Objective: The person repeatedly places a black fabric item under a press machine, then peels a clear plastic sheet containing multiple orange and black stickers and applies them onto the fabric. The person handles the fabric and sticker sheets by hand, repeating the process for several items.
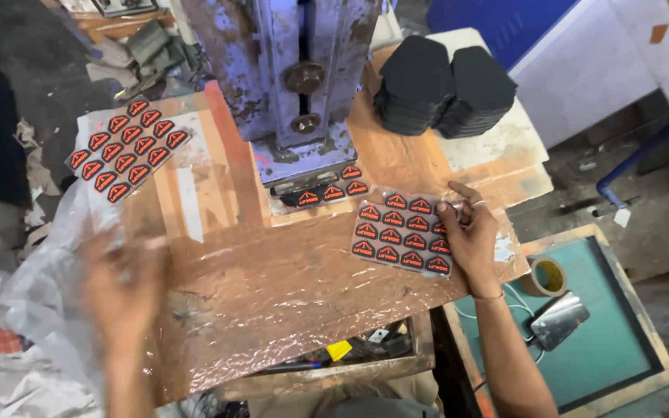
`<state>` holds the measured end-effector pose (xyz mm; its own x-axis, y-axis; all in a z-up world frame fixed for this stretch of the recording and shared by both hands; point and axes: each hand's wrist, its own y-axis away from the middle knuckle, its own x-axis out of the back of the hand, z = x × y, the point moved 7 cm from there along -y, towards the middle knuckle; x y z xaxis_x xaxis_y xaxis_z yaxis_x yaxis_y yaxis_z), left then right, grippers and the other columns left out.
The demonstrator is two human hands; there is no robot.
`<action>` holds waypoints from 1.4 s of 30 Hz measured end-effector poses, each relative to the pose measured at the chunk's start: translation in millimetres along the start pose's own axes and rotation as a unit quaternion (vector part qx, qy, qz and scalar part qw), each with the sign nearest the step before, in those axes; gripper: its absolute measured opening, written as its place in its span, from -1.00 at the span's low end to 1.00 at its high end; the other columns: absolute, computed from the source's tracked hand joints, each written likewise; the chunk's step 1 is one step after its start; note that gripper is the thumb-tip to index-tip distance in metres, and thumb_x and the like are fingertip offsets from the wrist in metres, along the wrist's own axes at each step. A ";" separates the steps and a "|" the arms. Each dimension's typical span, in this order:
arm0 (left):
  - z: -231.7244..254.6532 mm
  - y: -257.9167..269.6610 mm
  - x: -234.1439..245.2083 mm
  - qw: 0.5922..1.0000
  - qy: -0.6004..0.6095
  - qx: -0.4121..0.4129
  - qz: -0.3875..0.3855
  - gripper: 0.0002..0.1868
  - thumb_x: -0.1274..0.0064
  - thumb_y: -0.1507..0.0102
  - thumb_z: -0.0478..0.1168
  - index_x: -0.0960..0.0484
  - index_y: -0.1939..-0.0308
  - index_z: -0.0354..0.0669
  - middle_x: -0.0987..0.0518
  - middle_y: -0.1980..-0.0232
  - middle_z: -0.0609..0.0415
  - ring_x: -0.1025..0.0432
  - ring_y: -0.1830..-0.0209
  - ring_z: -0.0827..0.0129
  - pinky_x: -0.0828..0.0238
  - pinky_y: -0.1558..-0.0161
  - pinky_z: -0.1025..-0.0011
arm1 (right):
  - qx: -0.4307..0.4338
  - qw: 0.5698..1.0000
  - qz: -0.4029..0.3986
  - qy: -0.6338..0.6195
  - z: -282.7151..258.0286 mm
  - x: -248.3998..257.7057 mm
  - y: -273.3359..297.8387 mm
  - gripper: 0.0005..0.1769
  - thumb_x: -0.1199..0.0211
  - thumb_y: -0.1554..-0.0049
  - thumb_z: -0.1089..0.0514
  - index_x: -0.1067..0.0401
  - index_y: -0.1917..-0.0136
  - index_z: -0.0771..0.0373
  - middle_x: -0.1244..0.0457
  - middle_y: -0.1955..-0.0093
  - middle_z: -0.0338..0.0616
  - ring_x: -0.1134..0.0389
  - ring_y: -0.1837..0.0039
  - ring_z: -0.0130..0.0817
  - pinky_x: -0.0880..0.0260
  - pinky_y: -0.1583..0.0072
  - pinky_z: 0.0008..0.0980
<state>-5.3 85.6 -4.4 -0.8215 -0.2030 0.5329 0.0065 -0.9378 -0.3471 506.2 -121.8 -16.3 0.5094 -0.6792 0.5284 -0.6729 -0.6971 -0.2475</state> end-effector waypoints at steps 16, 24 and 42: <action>87.1 -18.4 -198.6 0.958 0.155 -0.114 -0.211 -0.23 -0.47 -0.03 -0.29 -0.46 -0.28 -0.21 -0.66 -0.13 -0.02 -0.56 -0.12 0.24 -0.46 -0.16 0.35 | 0.331 0.915 0.002 0.233 -137.7 -11.9 -92.0 -0.45 -0.47 -0.11 0.15 -0.47 -0.32 0.37 -0.33 -0.33 0.15 -0.25 -0.41 0.14 -0.27 -0.39 -0.01; -23.4 34.8 -52.7 0.966 0.118 0.097 -0.207 -0.59 -0.30 -0.22 -0.15 -0.65 -0.10 -0.24 -0.73 0.10 0.09 -0.55 0.15 0.52 -0.49 0.08 0.47 | 0.299 0.936 0.034 0.182 -84.9 -34.0 -50.4 -0.78 -0.35 -0.31 0.26 -0.55 -0.23 0.23 -0.40 -0.18 -0.03 -0.40 -0.21 0.00 -0.40 -0.27 -0.08; 109.5 40.9 -161.3 0.932 -0.142 -0.266 -0.201 -0.24 -0.06 -0.33 0.13 -0.32 -0.45 -0.29 -0.24 -0.51 -0.39 -0.10 -0.51 -0.32 0.02 -0.45 -0.19 | 0.447 0.806 -0.297 0.250 -115.2 -145.4 25.6 -0.17 -0.07 -0.26 -0.31 -0.21 -0.52 0.38 -0.07 -0.58 0.17 0.06 -0.65 0.12 0.22 -0.61 0.07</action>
<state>189.9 49.1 -20.0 -0.5118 -0.0020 0.8591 -0.6156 -0.6967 -0.3684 353.1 -14.5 -5.9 0.1692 -0.1440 0.9750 0.3795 -0.9035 -0.1993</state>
